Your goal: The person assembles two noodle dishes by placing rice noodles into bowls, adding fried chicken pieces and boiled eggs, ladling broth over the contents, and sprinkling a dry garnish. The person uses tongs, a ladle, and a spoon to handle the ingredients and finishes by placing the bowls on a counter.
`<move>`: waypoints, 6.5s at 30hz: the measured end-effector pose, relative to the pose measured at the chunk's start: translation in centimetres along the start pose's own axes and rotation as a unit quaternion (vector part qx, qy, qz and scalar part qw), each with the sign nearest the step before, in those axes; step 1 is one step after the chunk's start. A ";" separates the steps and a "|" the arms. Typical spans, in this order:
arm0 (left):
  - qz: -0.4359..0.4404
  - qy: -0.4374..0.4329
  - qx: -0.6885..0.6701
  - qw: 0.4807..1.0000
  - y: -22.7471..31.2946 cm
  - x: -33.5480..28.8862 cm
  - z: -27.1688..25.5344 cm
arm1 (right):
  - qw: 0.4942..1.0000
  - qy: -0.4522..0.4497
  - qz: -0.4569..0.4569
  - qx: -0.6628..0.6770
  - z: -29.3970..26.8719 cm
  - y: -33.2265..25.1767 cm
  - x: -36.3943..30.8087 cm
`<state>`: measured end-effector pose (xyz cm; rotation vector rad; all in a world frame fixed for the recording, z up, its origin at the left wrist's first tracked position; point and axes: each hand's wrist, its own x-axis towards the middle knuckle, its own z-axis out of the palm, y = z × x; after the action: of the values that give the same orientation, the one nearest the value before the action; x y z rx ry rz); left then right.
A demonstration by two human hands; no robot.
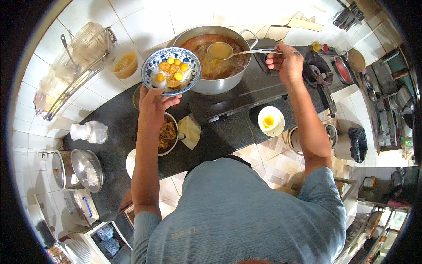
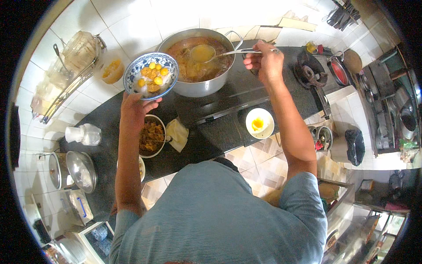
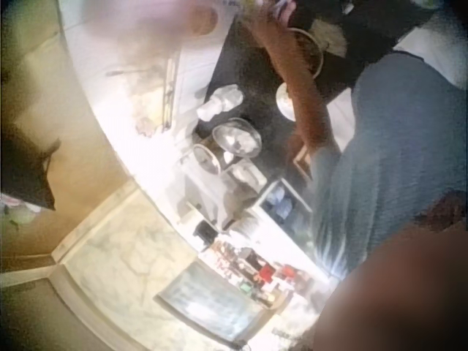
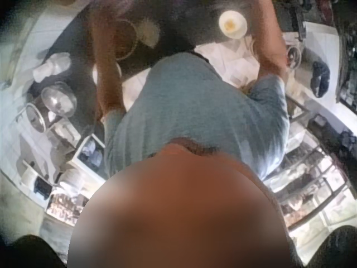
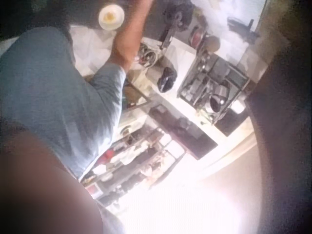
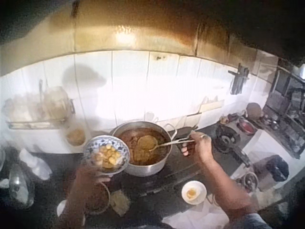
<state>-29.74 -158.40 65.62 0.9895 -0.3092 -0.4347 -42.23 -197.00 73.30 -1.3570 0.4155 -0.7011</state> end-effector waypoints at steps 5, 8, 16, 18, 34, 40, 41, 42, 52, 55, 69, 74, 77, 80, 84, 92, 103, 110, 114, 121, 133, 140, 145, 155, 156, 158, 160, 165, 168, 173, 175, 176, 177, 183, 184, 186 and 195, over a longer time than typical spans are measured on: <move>-0.001 -0.003 -0.004 1.000 0.5 0.7 0.1 | 0.998 -0.013 -0.053 -0.015 1.7 -4.7 -1.9; -0.024 -0.002 -0.014 1.000 0.6 1.6 0.0 | 0.997 -0.024 -0.074 -0.029 3.7 -6.6 -3.3; -0.056 -0.011 -0.042 0.997 -0.3 3.1 0.8 | 0.985 -0.138 -0.083 -0.062 7.7 -6.7 -7.3; -0.069 -0.038 -0.080 0.994 -0.3 2.7 1.0 | 0.973 -0.185 -0.107 -0.090 7.2 -6.6 -8.1; 0.018 0.015 -0.070 0.997 1.3 -0.8 -4.9 | 0.986 -0.124 -0.111 -0.006 5.8 -1.9 -5.8; 0.023 0.040 -0.066 0.997 2.0 -1.0 -6.4 | 0.832 -0.305 -0.323 -0.333 7.9 4.8 -5.4; 0.020 0.037 -0.074 0.996 2.0 -1.0 -6.4 | 0.877 -0.298 -0.236 -0.294 8.3 5.6 -5.3; 0.018 0.035 -0.082 0.996 2.0 -1.1 -6.3 | 0.913 -0.287 -0.140 -0.254 8.6 6.3 -5.2; 0.022 0.052 -0.053 0.997 2.5 -1.2 -6.1 | 0.996 -0.084 0.004 -0.023 7.8 1.6 -2.3; 0.021 0.036 -0.037 0.998 2.5 -0.2 -5.8 | 0.998 -0.050 -0.019 -0.013 8.1 -1.7 -2.3; -0.076 0.006 -0.072 0.995 1.8 2.3 -1.4 | 0.982 -0.172 -0.073 0.005 10.6 -4.6 -7.4; -0.059 0.027 -0.085 0.994 1.4 -0.7 -2.4 | 0.952 -0.250 -0.166 -0.058 9.9 -4.2 -8.9; -0.023 0.019 -0.098 0.995 0.9 -1.4 -2.9 | 0.950 -0.259 -0.173 -0.034 9.3 -4.5 -9.2; -0.009 0.016 -0.120 0.993 0.5 -1.3 -3.6 | 0.979 -0.190 -0.058 0.039 9.6 -4.0 -8.2; 0.001 0.058 -0.184 0.981 0.5 -2.6 -5.5 | 0.991 -0.104 0.037 0.072 8.9 -2.6 -5.9; 0.131 0.243 -0.189 0.942 1.2 -13.9 -17.8 | 0.971 -0.191 0.016 0.146 6.0 2.5 -1.9; 0.194 0.506 -0.145 0.828 -2.4 -30.6 -42.1 | 0.987 -0.137 -0.058 -0.053 8.1 6.2 0.5; 0.185 0.542 -0.224 0.788 -7.2 -32.8 -50.9 | 0.979 -0.115 -0.072 -0.155 10.2 8.0 1.2; 0.196 0.532 -0.247 0.785 -8.6 -32.1 -53.2 | 0.961 -0.135 -0.105 -0.216 11.2 8.8 0.8; 0.195 0.484 -0.226 0.823 -12.3 -31.4 -57.1 | 0.876 -0.167 -0.175 -0.417 13.5 9.1 -0.8; -0.085 0.341 -0.316 0.881 -19.2 -29.6 -43.5 | 0.969 -0.106 0.029 -0.220 15.6 9.8 -1.1; -0.005 0.429 -0.311 0.848 -17.7 -28.8 -39.7 | 0.994 -0.049 0.074 -0.061 11.9 8.6 -0.6; -0.019 0.417 -0.196 0.887 -9.8 -32.2 -34.9 | 0.998 -0.025 0.055 -0.010 9.1 7.0 -1.1; 0.038 0.249 -0.158 0.955 2.4 -15.4 -18.2 | 0.999 -0.017 0.031 -0.001 7.9 1.9 -0.9; 0.045 0.177 -0.181 0.966 2.6 -13.4 -16.5 | 1.000 -0.023 0.020 0.005 8.0 1.1 -0.9; -0.008 0.219 -0.158 0.963 2.8 -9.5 -13.5 | 1.000 -0.016 0.009 -0.007 8.2 -0.5 -0.8; -0.018 0.108 -0.185 0.977 2.5 -5.9 -10.6 | 1.000 -0.013 -0.001 -0.009 8.3 -2.2 -0.8; -0.069 0.016 -0.122 0.990 1.3 0.8 -5.3 | 0.998 -0.002 -0.057 -0.032 8.4 -5.6 -1.1; -0.078 -0.007 -0.088 0.993 0.5 3.5 -3.0 | 0.997 0.005 -0.074 -0.036 8.4 -6.8 -1.5; -0.097 -0.027 -0.136 0.986 -0.6 6.8 -0.1 | 0.996 -0.020 -0.076 -0.037 8.6 -7.2 -3.1; -0.105 -0.033 -0.151 0.982 -0.8 7.2 0.5 | 0.997 -0.037 -0.068 -0.031 8.7 -6.8 -4.0; -0.096 -0.045 -0.159 0.982 -0.7 7.1 0.5 | 0.995 -0.052 -0.073 -0.033 8.8 -6.5 -4.5; -0.091 -0.055 -0.167 0.980 -0.7 6.8 0.5 | 0.994 -0.065 -0.079 -0.035 8.8 -6.2 -5.0; -0.085 -0.066 -0.141 0.984 0.1 3.4 -1.1 | 0.974 -0.162 -0.136 -0.077 8.0 -5.8 -7.4; -0.082 -0.067 -0.159 0.982 0.1 3.0 -1.4 | 0.958 -0.192 -0.187 -0.102 7.8 -6.0 -7.8; -0.075 -0.044 -0.197 0.977 0.2 2.5 -2.0 | 0.915 -0.249 -0.281 -0.146 7.7 -6.4 -8.7; -0.061 -0.027 -0.220 0.973 1.0 1.1 -4.3 | 0.997 0.001 -0.067 0.033 7.9 -4.7 -5.0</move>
<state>-26.72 -155.31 64.28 0.5646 -0.1881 -0.6127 -41.77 -188.06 78.74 -1.3307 0.3013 -0.8201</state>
